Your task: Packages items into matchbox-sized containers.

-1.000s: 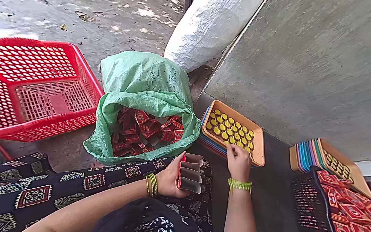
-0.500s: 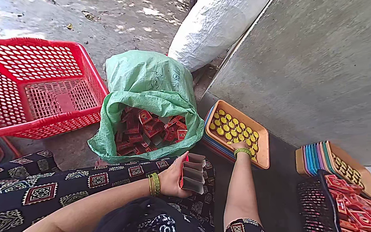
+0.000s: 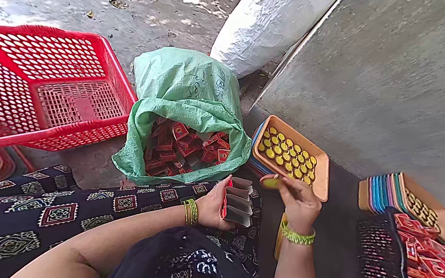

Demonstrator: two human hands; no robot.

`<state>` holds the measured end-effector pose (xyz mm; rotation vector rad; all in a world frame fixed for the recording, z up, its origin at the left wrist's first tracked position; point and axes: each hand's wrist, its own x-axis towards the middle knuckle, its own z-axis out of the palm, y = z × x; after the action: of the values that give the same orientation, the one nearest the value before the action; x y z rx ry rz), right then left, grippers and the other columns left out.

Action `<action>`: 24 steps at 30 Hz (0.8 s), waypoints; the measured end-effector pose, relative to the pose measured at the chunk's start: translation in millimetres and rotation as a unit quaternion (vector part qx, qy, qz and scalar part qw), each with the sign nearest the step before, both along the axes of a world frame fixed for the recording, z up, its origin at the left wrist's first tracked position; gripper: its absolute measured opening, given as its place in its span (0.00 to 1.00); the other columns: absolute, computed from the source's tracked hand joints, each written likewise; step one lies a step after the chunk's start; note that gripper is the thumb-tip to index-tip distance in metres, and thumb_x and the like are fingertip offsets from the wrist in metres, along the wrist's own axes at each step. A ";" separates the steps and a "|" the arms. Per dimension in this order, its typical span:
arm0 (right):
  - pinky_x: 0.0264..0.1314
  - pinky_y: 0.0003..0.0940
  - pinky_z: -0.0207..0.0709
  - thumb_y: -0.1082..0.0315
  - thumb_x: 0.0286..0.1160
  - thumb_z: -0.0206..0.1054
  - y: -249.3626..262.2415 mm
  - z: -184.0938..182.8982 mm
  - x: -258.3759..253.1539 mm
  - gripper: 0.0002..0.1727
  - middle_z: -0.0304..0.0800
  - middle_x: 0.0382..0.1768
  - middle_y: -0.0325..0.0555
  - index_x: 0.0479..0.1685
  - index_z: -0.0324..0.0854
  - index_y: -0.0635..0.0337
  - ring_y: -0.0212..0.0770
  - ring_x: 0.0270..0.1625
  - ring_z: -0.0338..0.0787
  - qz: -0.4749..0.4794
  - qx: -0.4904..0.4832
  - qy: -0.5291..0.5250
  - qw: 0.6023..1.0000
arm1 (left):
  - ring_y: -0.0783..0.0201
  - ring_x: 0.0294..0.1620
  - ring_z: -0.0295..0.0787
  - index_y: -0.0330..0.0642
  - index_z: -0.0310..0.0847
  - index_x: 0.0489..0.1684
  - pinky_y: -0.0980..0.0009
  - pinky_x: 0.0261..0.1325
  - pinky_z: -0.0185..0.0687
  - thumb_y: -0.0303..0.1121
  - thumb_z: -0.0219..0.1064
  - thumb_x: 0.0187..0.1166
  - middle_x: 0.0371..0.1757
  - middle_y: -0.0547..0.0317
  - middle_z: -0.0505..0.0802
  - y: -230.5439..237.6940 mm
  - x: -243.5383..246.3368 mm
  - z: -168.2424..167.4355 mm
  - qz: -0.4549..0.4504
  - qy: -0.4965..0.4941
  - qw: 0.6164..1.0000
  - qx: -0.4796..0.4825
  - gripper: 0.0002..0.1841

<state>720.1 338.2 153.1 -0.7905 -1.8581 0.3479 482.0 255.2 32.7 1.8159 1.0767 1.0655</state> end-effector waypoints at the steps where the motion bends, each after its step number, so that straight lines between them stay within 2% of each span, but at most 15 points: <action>1: 0.57 0.33 0.91 0.70 0.64 0.83 -19.9 5.3 -8.0 0.10 0.95 0.43 0.40 0.44 0.93 0.54 0.35 0.50 0.94 0.047 0.008 -0.006 0.999 | 0.48 0.90 0.60 0.27 0.29 0.92 0.58 0.92 0.56 0.60 0.89 0.41 0.88 0.30 0.63 -0.1 0.7 0.3 0.001 0.000 1.000 0.001 0.80; 3: 0.57 0.30 0.90 0.68 0.66 0.83 -48.3 9.7 -21.5 0.10 0.95 0.42 0.36 0.44 0.92 0.49 0.34 0.50 0.93 0.101 0.031 -0.040 0.994 | 0.48 0.90 0.60 0.27 0.28 0.92 0.59 0.91 0.57 0.60 0.89 0.41 0.87 0.29 0.63 -0.7 0.8 2.9 -0.001 0.004 1.000 -0.003 0.80; 5: 0.56 0.32 0.90 0.71 0.64 0.82 -61.8 4.9 -28.8 0.08 0.95 0.41 0.39 0.41 0.94 0.52 0.36 0.49 0.93 0.122 0.047 -0.072 0.989 | 0.47 0.90 0.60 0.26 0.29 0.92 0.59 0.91 0.57 0.58 0.89 0.40 0.88 0.28 0.62 -2.8 0.2 5.0 0.001 0.004 1.000 -0.002 0.80; 7: 0.58 0.32 0.89 0.72 0.66 0.80 -66.8 -0.5 -31.8 0.06 0.95 0.41 0.39 0.40 0.95 0.53 0.35 0.50 0.93 0.116 0.056 -0.134 0.983 | 0.47 0.90 0.60 0.27 0.29 0.92 0.58 0.91 0.57 0.58 0.89 0.41 0.88 0.28 0.62 -4.1 -0.6 5.2 0.002 0.010 1.000 0.001 0.80; 9: 0.62 0.34 0.85 0.67 0.70 0.78 -68.3 -2.5 -32.5 0.06 0.96 0.44 0.36 0.43 0.96 0.50 0.35 0.53 0.91 0.105 0.051 -0.193 0.974 | 0.48 0.89 0.63 0.28 0.29 0.92 0.57 0.89 0.61 0.59 0.89 0.41 0.87 0.30 0.64 -4.8 -0.6 3.3 0.007 0.016 1.000 0.004 0.79; 11: 0.63 0.35 0.85 0.62 0.70 0.79 -63.4 0.5 -29.1 0.07 0.96 0.45 0.36 0.44 0.96 0.50 0.35 0.54 0.91 0.085 0.043 -0.193 0.977 | 0.50 0.89 0.63 0.30 0.28 0.93 0.57 0.89 0.62 0.60 0.88 0.42 0.88 0.32 0.64 -4.0 -0.4 2.2 0.006 0.022 1.000 0.003 0.80; 13: 0.59 0.37 0.88 0.61 0.73 0.75 -42.8 5.9 -15.0 0.08 0.97 0.42 0.40 0.41 0.95 0.53 0.37 0.52 0.93 0.007 0.045 -0.179 0.983 | 0.50 0.90 0.61 0.30 0.28 0.93 0.57 0.91 0.58 0.60 0.89 0.42 0.88 0.32 0.64 -1.7 0.6 -1.6 0.000 0.010 1.000 0.003 0.80; 15: 0.55 0.42 0.88 0.60 0.80 0.69 -1.7 2.7 10.8 0.13 0.96 0.39 0.47 0.38 0.94 0.59 0.42 0.47 0.94 -0.154 0.017 -0.202 0.967 | 0.51 0.91 0.59 0.30 0.27 0.93 0.58 0.92 0.57 0.60 0.89 0.41 0.89 0.33 0.63 -0.8 1.2 -4.6 -0.001 0.006 1.000 0.004 0.80; 16: 0.56 0.46 0.86 0.59 0.82 0.67 24.9 -4.0 27.3 0.15 0.95 0.40 0.51 0.40 0.93 0.61 0.47 0.47 0.94 -0.242 -0.032 -0.228 0.942 | 0.51 0.91 0.59 0.31 0.28 0.93 0.59 0.92 0.56 0.59 0.89 0.40 0.88 0.34 0.63 -1.0 1.2 -5.0 -0.001 0.004 1.000 0.003 0.80; 18: 0.70 0.57 0.78 0.58 0.83 0.64 83.0 -19.3 62.6 0.17 0.94 0.52 0.58 0.50 0.92 0.62 0.56 0.60 0.91 -0.367 -0.209 -0.299 0.856 | 0.52 0.91 0.59 0.32 0.27 0.93 0.59 0.92 0.56 0.60 0.89 0.40 0.89 0.34 0.63 -0.4 0.7 -4.7 -0.002 0.007 1.000 -0.002 0.81; 19: 0.75 0.61 0.73 0.56 0.82 0.64 111.6 -27.9 79.1 0.19 0.91 0.58 0.61 0.54 0.91 0.63 0.60 0.67 0.87 -0.394 -0.300 -0.339 0.800 | 0.53 0.91 0.58 0.32 0.26 0.93 0.59 0.92 0.55 0.61 0.88 0.40 0.89 0.35 0.62 0.0 0.3 -4.4 -0.004 0.006 1.000 -0.005 0.81; 20: 0.76 0.63 0.72 0.54 0.80 0.66 136.7 -38.7 94.4 0.21 0.91 0.61 0.62 0.56 0.91 0.62 0.61 0.70 0.86 -0.405 -0.364 -0.372 0.752 | 0.53 0.91 0.59 0.32 0.26 0.93 0.59 0.92 0.56 0.61 0.89 0.39 0.88 0.35 0.64 0.3 0.3 -4.4 -0.002 0.003 1.000 -0.003 0.81; 22: 0.74 0.65 0.72 0.50 0.74 0.71 169.4 -58.9 114.1 0.24 0.90 0.62 0.62 0.56 0.91 0.61 0.61 0.71 0.85 -0.402 -0.425 -0.409 0.701 | 0.52 0.91 0.59 0.31 0.26 0.93 0.59 0.92 0.56 0.61 0.89 0.40 0.88 0.34 0.64 -0.3 0.3 -3.4 -0.004 0.002 1.000 -0.006 0.81; 24: 0.74 0.64 0.72 0.48 0.70 0.74 184.8 -66.1 117.2 0.26 0.90 0.63 0.61 0.56 0.91 0.60 0.60 0.71 0.86 -0.397 -0.442 -0.431 0.679 | 0.51 0.91 0.59 0.32 0.26 0.93 0.58 0.92 0.55 0.61 0.88 0.40 0.88 0.34 0.63 0.6 0.3 -3.4 -0.003 0.003 1.000 -0.011 0.81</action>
<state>837.3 523.0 87.0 -2.7079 -1.8244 0.3051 482.2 255.9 29.2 1.8051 1.0825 1.0408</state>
